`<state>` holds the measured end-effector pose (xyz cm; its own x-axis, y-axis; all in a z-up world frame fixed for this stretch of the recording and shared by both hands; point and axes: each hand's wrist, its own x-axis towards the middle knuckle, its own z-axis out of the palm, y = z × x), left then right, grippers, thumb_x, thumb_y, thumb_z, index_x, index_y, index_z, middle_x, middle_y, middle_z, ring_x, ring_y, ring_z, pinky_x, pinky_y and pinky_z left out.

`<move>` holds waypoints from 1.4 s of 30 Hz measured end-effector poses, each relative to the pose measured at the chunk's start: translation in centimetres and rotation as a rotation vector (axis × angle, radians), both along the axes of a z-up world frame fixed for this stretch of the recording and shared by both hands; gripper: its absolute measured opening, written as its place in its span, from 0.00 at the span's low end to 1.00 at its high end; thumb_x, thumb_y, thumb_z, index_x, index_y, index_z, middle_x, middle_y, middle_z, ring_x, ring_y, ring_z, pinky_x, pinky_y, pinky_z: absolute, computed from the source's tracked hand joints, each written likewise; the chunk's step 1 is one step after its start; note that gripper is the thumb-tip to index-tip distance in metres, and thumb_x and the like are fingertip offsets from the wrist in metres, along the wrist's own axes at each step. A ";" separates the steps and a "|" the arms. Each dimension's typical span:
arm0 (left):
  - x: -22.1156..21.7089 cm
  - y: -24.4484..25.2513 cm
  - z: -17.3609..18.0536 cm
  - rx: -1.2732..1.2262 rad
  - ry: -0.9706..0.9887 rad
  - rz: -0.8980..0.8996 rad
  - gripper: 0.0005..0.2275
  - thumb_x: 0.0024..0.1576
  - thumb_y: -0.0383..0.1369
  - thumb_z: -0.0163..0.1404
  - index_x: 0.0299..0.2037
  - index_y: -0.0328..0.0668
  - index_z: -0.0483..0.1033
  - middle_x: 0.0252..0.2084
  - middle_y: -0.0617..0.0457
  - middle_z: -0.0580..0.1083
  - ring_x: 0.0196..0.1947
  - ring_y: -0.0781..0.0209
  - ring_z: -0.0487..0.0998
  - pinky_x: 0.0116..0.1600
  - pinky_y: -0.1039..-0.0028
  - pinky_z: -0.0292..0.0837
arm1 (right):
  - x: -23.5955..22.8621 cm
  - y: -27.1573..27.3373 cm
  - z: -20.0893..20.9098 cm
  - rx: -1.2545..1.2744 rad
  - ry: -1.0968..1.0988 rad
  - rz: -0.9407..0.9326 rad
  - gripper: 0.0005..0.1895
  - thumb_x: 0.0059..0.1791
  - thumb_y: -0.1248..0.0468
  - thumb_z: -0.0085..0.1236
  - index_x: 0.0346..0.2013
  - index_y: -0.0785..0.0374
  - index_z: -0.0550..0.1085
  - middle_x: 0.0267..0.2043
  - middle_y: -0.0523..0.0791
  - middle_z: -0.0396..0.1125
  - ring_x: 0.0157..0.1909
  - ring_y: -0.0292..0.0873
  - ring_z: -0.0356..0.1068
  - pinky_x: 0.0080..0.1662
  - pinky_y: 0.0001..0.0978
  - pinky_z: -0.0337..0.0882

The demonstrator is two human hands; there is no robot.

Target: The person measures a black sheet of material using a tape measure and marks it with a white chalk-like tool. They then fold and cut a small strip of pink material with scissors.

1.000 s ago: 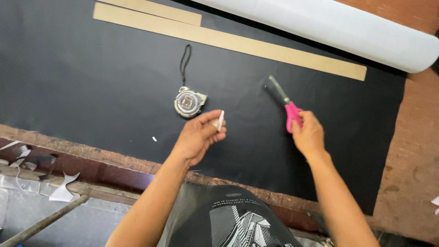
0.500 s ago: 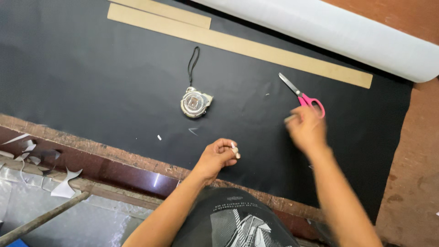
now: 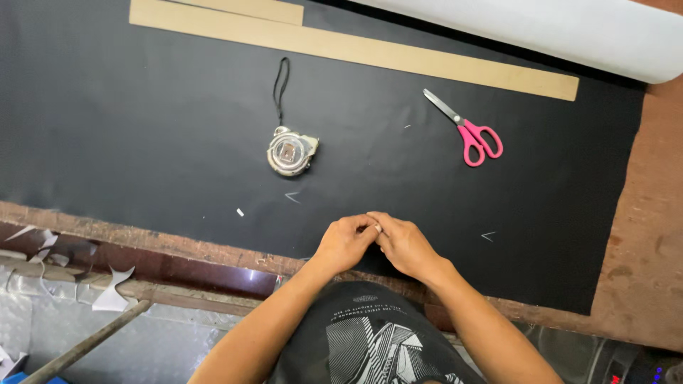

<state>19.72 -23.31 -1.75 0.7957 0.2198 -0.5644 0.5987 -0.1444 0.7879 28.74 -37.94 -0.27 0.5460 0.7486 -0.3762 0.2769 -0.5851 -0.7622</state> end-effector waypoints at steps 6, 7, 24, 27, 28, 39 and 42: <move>2.1 4.9 2.5 0.644 -0.500 -0.059 0.11 0.56 0.33 0.58 0.49 0.45 0.77 0.47 0.45 0.76 0.51 0.44 0.75 0.57 0.56 0.69 | 1.2 -1.4 -2.0 0.006 0.023 -0.130 0.14 0.54 0.63 0.48 0.53 0.61 0.73 0.34 0.50 0.76 0.38 0.48 0.78 0.43 0.38 0.75; 2.6 6.8 2.7 0.786 -0.561 -0.069 0.16 0.55 0.32 0.59 0.54 0.46 0.74 0.54 0.44 0.73 0.56 0.44 0.71 0.62 0.53 0.66 | 1.5 -1.9 -2.5 -0.044 0.028 -0.171 0.13 0.55 0.61 0.49 0.52 0.60 0.74 0.33 0.50 0.76 0.37 0.48 0.78 0.43 0.37 0.74; 0.3 13.2 -0.3 0.808 -0.422 -0.044 0.33 0.47 0.43 0.68 0.59 0.38 0.68 0.58 0.39 0.68 0.59 0.36 0.64 0.62 0.51 0.64 | 1.5 -6.7 -4.7 -0.115 -0.094 -0.422 0.14 0.50 0.54 0.60 0.36 0.64 0.76 0.21 0.46 0.69 0.26 0.38 0.70 0.34 0.34 0.70; -3.1 9.5 0.0 0.660 -0.387 0.139 0.32 0.47 0.42 0.66 0.59 0.37 0.69 0.58 0.39 0.70 0.59 0.38 0.66 0.62 0.54 0.64 | 1.6 -7.4 -4.3 -0.126 -0.086 -0.433 0.14 0.51 0.55 0.59 0.38 0.64 0.77 0.22 0.49 0.69 0.26 0.42 0.69 0.34 0.37 0.70; -4.4 8.2 0.1 0.623 -0.396 0.180 0.31 0.48 0.42 0.66 0.60 0.36 0.68 0.58 0.39 0.70 0.59 0.39 0.67 0.62 0.55 0.65 | 1.6 -7.4 -4.3 -0.144 -0.074 -0.434 0.13 0.51 0.55 0.58 0.38 0.64 0.77 0.22 0.50 0.69 0.26 0.43 0.68 0.34 0.38 0.69; -12.1 5.1 -0.6 0.031 -0.111 0.629 0.25 0.54 0.38 0.59 0.60 0.36 0.69 0.47 0.48 0.76 0.45 0.63 0.76 0.50 0.72 0.73 | 0.0 -6.0 -4.1 -0.100 -0.180 -0.242 0.10 0.49 0.59 0.60 0.38 0.63 0.76 0.23 0.47 0.67 0.25 0.44 0.67 0.34 0.38 0.69; -13.2 7.9 -1.6 -0.083 -0.108 0.656 0.25 0.55 0.39 0.57 0.60 0.37 0.69 0.45 0.50 0.75 0.42 0.64 0.76 0.47 0.72 0.74 | -0.1 -5.8 -4.3 -0.089 -0.184 -0.232 0.10 0.49 0.59 0.60 0.37 0.63 0.76 0.24 0.47 0.67 0.25 0.46 0.68 0.34 0.39 0.69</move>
